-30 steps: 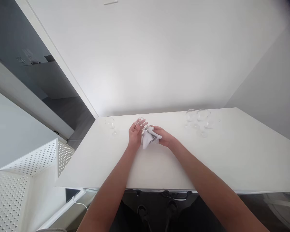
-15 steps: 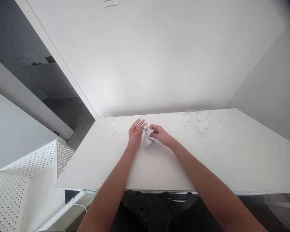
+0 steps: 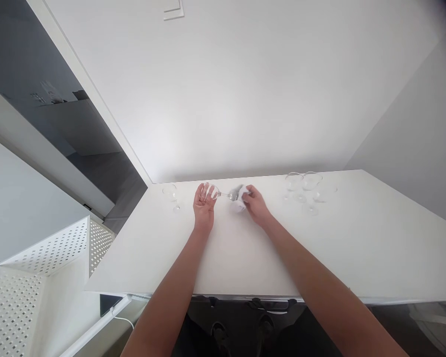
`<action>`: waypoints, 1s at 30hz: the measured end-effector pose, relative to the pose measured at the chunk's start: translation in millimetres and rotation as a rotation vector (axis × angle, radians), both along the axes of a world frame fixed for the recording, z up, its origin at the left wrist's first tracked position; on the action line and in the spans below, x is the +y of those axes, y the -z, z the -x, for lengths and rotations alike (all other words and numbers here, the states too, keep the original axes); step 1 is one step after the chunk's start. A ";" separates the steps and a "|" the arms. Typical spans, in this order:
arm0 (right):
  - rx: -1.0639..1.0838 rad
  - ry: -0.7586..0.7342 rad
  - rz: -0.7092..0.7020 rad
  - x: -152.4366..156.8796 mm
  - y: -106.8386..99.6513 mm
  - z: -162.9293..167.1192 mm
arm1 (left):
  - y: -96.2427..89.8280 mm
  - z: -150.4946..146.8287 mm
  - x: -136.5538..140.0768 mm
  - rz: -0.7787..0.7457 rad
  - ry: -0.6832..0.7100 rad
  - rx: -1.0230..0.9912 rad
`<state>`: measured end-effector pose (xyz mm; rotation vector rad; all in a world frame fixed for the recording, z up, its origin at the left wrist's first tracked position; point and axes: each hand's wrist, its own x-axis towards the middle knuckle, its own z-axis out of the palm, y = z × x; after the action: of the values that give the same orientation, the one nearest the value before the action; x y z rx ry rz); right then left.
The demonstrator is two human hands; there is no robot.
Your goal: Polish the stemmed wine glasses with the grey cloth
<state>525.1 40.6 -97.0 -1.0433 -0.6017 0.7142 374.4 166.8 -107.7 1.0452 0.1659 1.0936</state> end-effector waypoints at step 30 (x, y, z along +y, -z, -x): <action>-0.200 0.270 0.399 4.8 8.8 -0.1 | -6.1 -2.5 -11.9 -0.095 0.054 0.099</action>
<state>525.2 45.4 -105.8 -1.5478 -0.4846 0.5030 376.9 154.9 -101.6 1.1834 0.1658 1.0096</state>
